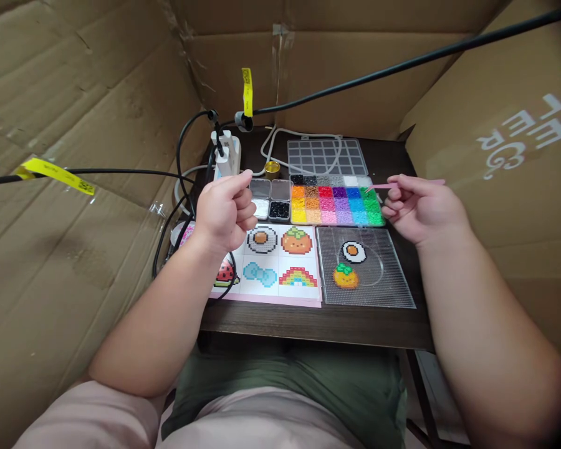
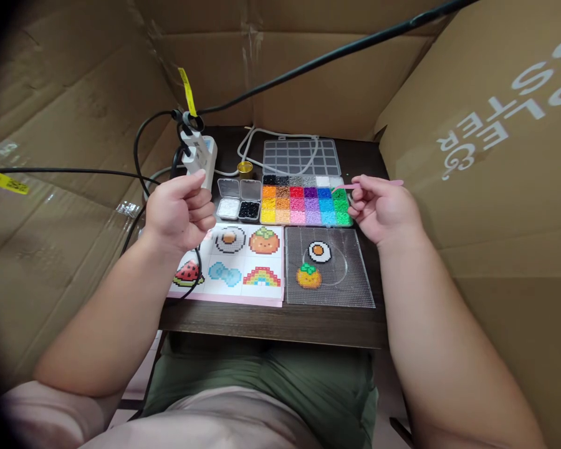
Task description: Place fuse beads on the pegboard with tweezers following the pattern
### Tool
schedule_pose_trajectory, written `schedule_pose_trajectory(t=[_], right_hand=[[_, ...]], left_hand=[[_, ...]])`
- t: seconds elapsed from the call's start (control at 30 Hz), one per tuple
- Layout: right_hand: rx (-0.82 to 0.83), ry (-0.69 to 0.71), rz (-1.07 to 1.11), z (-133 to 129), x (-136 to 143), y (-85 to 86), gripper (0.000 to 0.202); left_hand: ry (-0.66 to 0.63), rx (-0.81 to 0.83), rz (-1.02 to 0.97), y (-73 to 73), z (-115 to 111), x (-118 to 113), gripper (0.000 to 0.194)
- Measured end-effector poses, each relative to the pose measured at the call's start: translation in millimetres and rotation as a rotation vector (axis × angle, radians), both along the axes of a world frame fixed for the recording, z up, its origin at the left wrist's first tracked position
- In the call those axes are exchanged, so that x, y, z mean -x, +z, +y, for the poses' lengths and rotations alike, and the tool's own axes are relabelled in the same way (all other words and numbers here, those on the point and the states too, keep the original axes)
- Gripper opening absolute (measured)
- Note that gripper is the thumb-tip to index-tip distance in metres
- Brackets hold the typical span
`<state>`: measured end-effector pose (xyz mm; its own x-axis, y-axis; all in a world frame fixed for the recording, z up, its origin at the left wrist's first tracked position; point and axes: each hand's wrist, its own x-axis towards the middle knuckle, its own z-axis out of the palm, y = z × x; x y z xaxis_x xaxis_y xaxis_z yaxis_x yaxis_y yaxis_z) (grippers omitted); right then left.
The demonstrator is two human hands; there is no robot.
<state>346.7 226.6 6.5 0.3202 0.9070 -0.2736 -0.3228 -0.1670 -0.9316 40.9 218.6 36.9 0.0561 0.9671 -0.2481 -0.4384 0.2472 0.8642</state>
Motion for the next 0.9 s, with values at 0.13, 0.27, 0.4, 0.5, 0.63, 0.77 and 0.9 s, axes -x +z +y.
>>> schedule_pose_trajectory(t=[0.13,0.27,0.4,0.5,0.63,0.77,0.9], right_hand=[[0.004,0.007,0.016,-0.8,2.4,2.2,0.024],[-0.004,0.007,0.029,-2.0,4.1,5.1,0.02],[-0.014,0.007,0.016,-2.4,3.7,5.3,0.017],[-0.016,0.007,0.023,-1.5,2.4,3.9,0.018],[0.0,-0.016,0.031,0.4,1.2,2.8,0.023],[0.023,-0.063,0.046,1.9,1.0,2.9,0.036],[0.019,-0.076,0.069,3.1,0.8,2.2,0.037]], left_hand=[[0.0,0.014,-0.004,1.0,0.8,0.8,0.047],[0.014,0.038,-0.007,2.1,1.8,0.9,0.044],[0.018,0.061,-0.011,2.1,2.9,1.5,0.043],[0.022,0.064,-0.015,1.7,3.5,2.0,0.043],[0.008,0.075,-0.023,1.7,3.0,1.3,0.044],[0.003,0.101,-0.012,2.8,2.8,1.1,0.046],[0.027,0.092,0.023,3.8,3.3,2.5,0.046]])
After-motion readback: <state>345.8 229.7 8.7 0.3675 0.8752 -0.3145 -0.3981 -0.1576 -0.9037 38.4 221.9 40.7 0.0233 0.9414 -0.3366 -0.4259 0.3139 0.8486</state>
